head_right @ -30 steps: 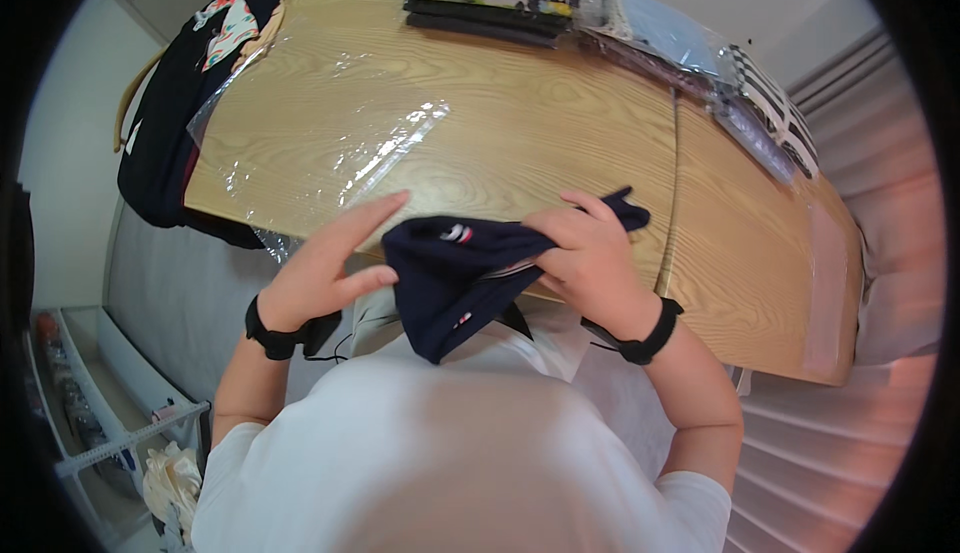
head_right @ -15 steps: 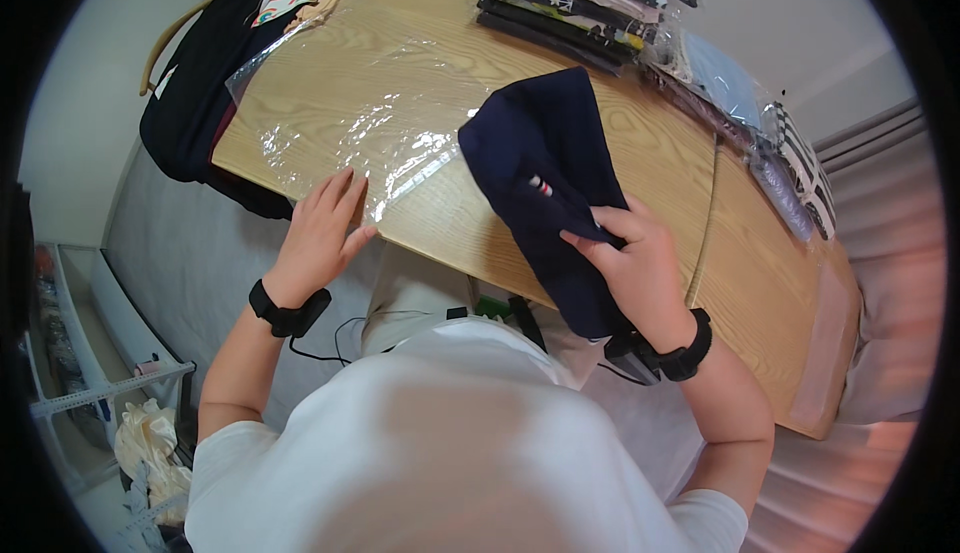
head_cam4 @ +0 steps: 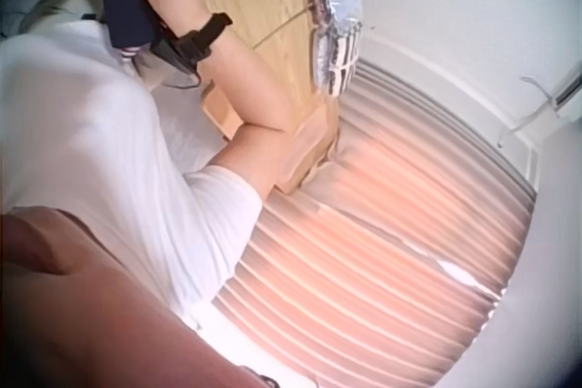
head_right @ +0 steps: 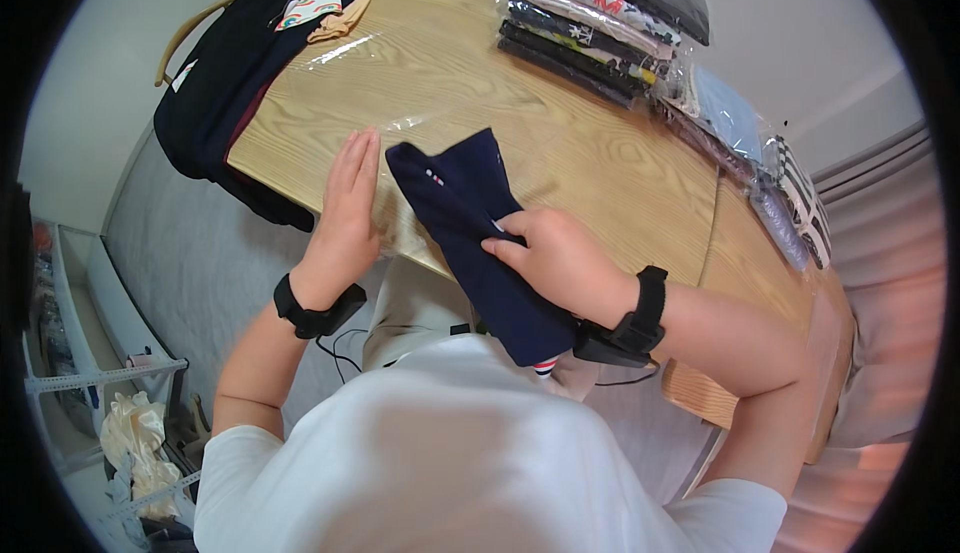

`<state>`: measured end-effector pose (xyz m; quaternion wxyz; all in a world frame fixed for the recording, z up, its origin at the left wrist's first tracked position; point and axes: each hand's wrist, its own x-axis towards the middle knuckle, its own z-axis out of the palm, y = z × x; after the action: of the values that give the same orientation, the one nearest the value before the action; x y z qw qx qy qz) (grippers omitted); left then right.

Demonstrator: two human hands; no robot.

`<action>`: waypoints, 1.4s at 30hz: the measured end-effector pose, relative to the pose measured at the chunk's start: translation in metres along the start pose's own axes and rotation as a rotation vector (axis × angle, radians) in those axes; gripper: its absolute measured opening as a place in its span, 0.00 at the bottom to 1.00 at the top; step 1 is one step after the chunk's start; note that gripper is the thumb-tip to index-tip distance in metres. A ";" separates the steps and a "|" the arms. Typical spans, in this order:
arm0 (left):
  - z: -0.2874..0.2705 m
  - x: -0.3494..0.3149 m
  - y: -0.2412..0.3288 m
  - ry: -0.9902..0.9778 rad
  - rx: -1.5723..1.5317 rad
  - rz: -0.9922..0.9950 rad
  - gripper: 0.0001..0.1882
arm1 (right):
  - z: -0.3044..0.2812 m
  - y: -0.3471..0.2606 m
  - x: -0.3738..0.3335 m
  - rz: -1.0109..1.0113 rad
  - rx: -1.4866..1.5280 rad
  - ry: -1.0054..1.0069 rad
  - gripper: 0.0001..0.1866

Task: Fold various items of clothing and place them into clear plastic packaging sleeves on a table.

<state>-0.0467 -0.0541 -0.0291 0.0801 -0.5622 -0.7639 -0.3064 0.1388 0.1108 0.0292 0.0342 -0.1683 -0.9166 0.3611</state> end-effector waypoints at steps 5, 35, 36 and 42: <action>0.001 0.002 0.015 -0.013 0.112 -0.040 0.40 | 0.005 0.007 0.013 0.019 -0.018 -0.106 0.14; 0.037 -0.018 0.044 -0.163 0.205 0.016 0.31 | 0.025 0.062 0.067 -0.063 -0.481 0.248 0.28; 0.039 -0.021 0.042 -0.132 0.152 0.013 0.31 | 0.030 0.056 0.065 -0.173 -0.466 0.239 0.28; 0.042 -0.020 0.045 -0.031 0.044 0.003 0.32 | 0.052 0.033 0.076 -0.358 -0.578 0.022 0.31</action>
<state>0.0104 -0.0385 -0.0551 0.0812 -0.5662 -0.7707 -0.2807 0.0665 0.1248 -0.0354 0.0579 -0.0113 -0.9956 0.0728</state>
